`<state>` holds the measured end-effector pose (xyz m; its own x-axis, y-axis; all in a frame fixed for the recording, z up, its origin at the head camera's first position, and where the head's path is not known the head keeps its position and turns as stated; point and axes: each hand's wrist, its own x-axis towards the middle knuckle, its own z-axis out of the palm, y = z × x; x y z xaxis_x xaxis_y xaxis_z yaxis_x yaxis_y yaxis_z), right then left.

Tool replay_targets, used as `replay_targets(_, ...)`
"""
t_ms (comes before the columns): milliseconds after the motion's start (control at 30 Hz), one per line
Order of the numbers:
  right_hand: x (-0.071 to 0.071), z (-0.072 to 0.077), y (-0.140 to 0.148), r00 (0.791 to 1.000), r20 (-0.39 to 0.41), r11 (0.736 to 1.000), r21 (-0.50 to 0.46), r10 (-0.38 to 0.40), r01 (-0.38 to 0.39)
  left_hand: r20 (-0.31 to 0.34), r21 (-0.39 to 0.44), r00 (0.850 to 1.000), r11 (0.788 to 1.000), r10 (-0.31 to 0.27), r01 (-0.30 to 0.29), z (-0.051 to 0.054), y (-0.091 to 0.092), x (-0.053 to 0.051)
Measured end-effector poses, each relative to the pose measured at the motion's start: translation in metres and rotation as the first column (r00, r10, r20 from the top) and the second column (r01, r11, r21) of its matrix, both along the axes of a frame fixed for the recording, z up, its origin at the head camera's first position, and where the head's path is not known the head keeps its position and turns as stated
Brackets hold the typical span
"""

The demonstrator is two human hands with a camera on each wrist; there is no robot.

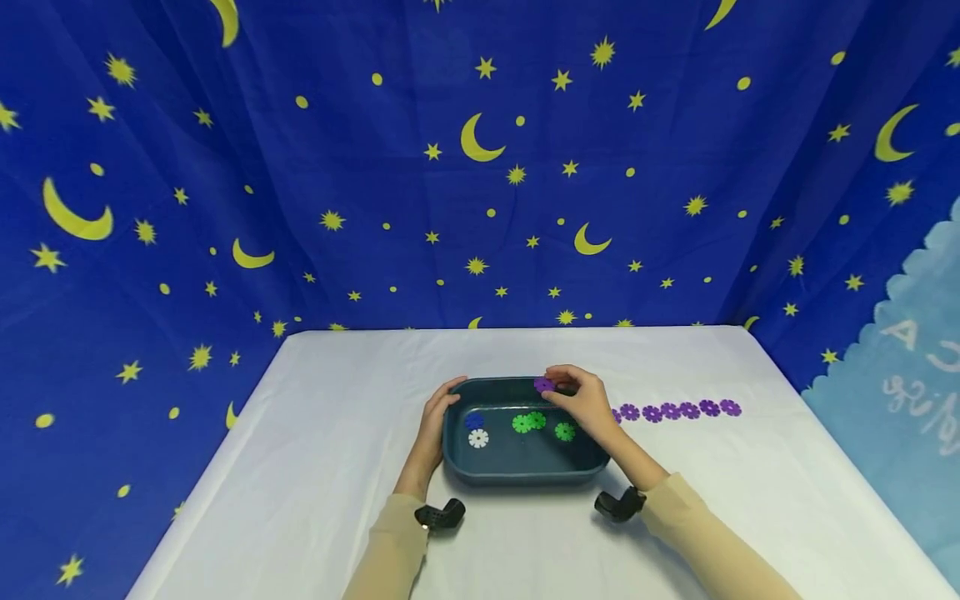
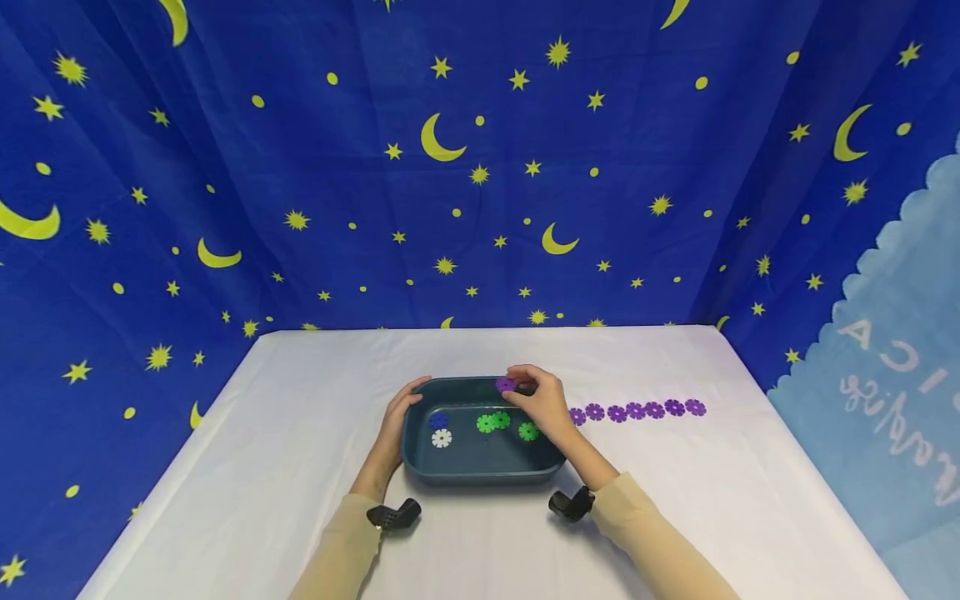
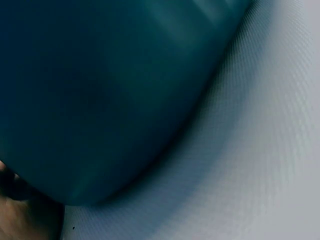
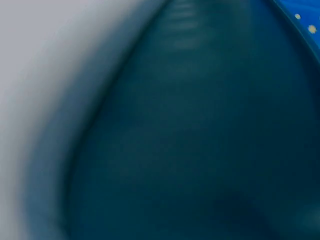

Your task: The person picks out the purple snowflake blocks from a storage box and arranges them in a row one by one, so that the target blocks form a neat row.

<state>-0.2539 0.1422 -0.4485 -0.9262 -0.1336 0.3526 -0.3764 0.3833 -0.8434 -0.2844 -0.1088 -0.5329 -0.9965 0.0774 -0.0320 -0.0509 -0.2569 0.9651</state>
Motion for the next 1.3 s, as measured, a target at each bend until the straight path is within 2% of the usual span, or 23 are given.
replay_targets(100, 0.007, 0.007, 0.008, 0.999, 0.005, 0.999, -0.007, -0.049, 0.049, 0.011, -0.018, 1.000, 1.000, -0.009, 0.009, 0.001, 0.000, 0.001)
replay_targets(300, 0.009, 0.008, 0.024, 0.988, 0.044, 0.989, -0.037, -0.145, 0.146, 0.008, -0.048, 1.000, 0.999, -0.006, 0.006, -0.003, 0.001, 0.002)
replay_targets(400, 0.006, 0.003, 0.033, 0.983, 0.072, 0.981, -0.081, -0.169, 0.175, 0.000, -0.045, 1.000, 0.999, 0.003, -0.003, -0.003, 0.002, 0.003)
replay_targets(600, -0.010, -0.026, 0.064, 0.968, 0.103, 0.954, -0.176, -0.229, 0.244, -0.028, -0.073, 1.000, 0.997, 0.011, -0.013, -0.005, 0.004, 0.003)
replay_targets(700, -0.015, -0.035, 0.075, 0.955, 0.111, 0.930, -0.221, -0.277, 0.295, -0.020, -0.064, 1.000, 0.998, 0.014, -0.015, -0.005, 0.003, 0.003)
replay_targets(867, -0.020, -0.041, 0.088, 0.922, 0.142, 0.878, -0.280, -0.361, 0.387, -0.009, -0.045, 1.000, 0.999, 0.019, -0.020, -0.004, 0.000, 0.002)
replay_targets(1133, -0.023, -0.041, 0.111, 0.874, 0.169, 0.835, -0.260, -0.455, 0.485, -0.032, -0.077, 0.999, 0.997, 0.025, -0.027, -0.003, 0.000, 0.002)
replay_targets(1200, -0.024, -0.041, 0.120, 0.862, 0.175, 0.816, -0.280, -0.475, 0.506, -0.034, -0.080, 0.999, 0.997, 0.021, -0.024, -0.002, 0.001, 0.003)
replay_targets(1300, -0.024, -0.040, 0.134, 0.839, 0.214, 0.771, -0.332, -0.500, 0.544, -0.029, -0.073, 0.999, 0.997, 0.014, -0.016, -0.001, 0.001, 0.003)
